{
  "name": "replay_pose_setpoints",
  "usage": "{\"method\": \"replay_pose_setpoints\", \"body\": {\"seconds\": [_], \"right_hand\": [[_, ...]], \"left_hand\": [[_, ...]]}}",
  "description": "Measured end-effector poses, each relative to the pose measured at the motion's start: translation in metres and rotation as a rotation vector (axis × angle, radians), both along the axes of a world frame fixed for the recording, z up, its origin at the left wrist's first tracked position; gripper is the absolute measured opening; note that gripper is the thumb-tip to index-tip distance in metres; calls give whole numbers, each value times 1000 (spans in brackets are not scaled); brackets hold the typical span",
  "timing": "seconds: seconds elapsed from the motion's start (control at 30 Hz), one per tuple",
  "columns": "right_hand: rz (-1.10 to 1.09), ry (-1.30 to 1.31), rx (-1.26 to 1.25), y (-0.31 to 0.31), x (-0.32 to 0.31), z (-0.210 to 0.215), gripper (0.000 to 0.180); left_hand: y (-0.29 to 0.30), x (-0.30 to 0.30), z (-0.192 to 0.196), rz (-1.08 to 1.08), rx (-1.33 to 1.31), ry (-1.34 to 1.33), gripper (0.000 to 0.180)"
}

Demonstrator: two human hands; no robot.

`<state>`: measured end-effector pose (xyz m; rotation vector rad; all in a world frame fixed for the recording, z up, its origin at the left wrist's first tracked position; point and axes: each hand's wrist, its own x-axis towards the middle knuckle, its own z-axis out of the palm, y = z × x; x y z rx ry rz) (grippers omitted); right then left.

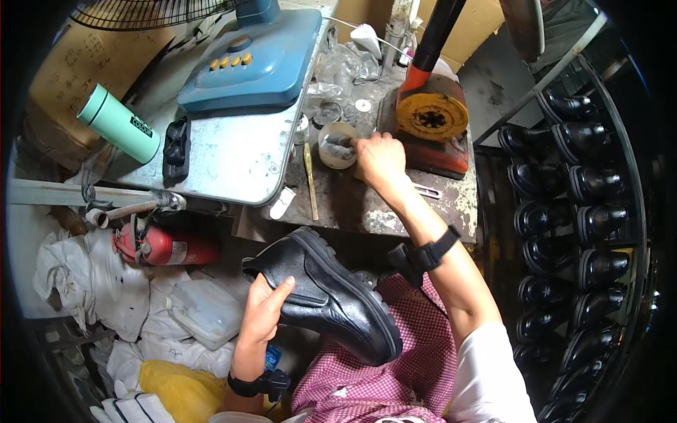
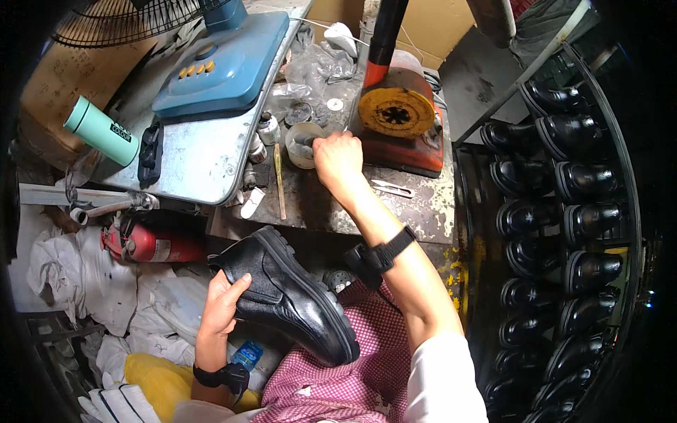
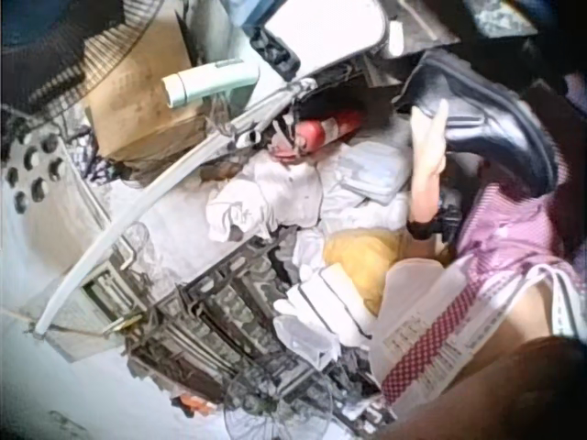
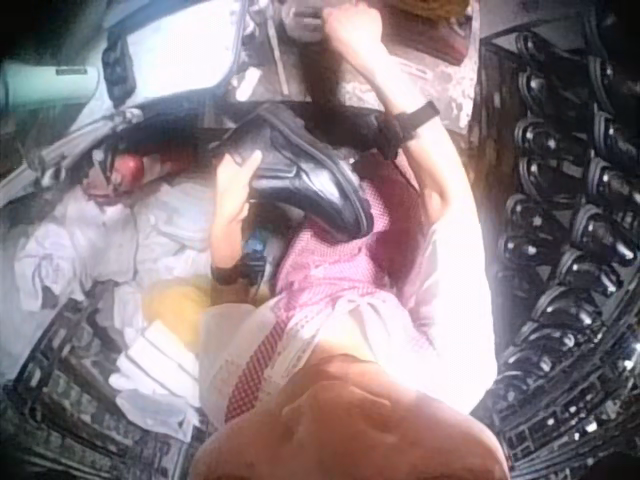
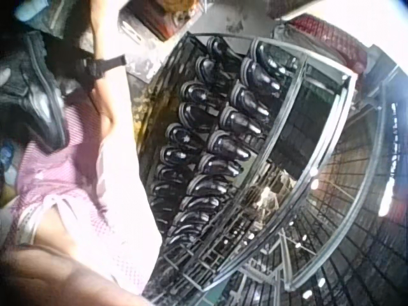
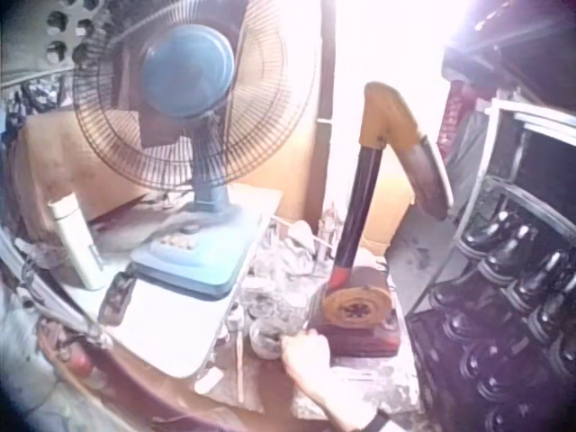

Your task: Polishing and inspecting black leather shoes at a shoe manufacturing station.

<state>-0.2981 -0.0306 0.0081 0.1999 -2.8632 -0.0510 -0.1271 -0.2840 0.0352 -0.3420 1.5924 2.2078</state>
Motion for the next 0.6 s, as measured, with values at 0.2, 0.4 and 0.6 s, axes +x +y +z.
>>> {"method": "replay_pose_setpoints", "body": {"seconds": [0.2,0.4,0.6], "right_hand": [[8,78,-80,22,17,11,19],[-191,-240,-1172,63,57,21,32],[12,-389,-1396,59,148,70,26]], "left_hand": [[7,-17,-7,-50,31,-6,32],[7,-31,-19,-59,78,-41,26],[-2,-34,-21,-45,30,-61,28]]}}
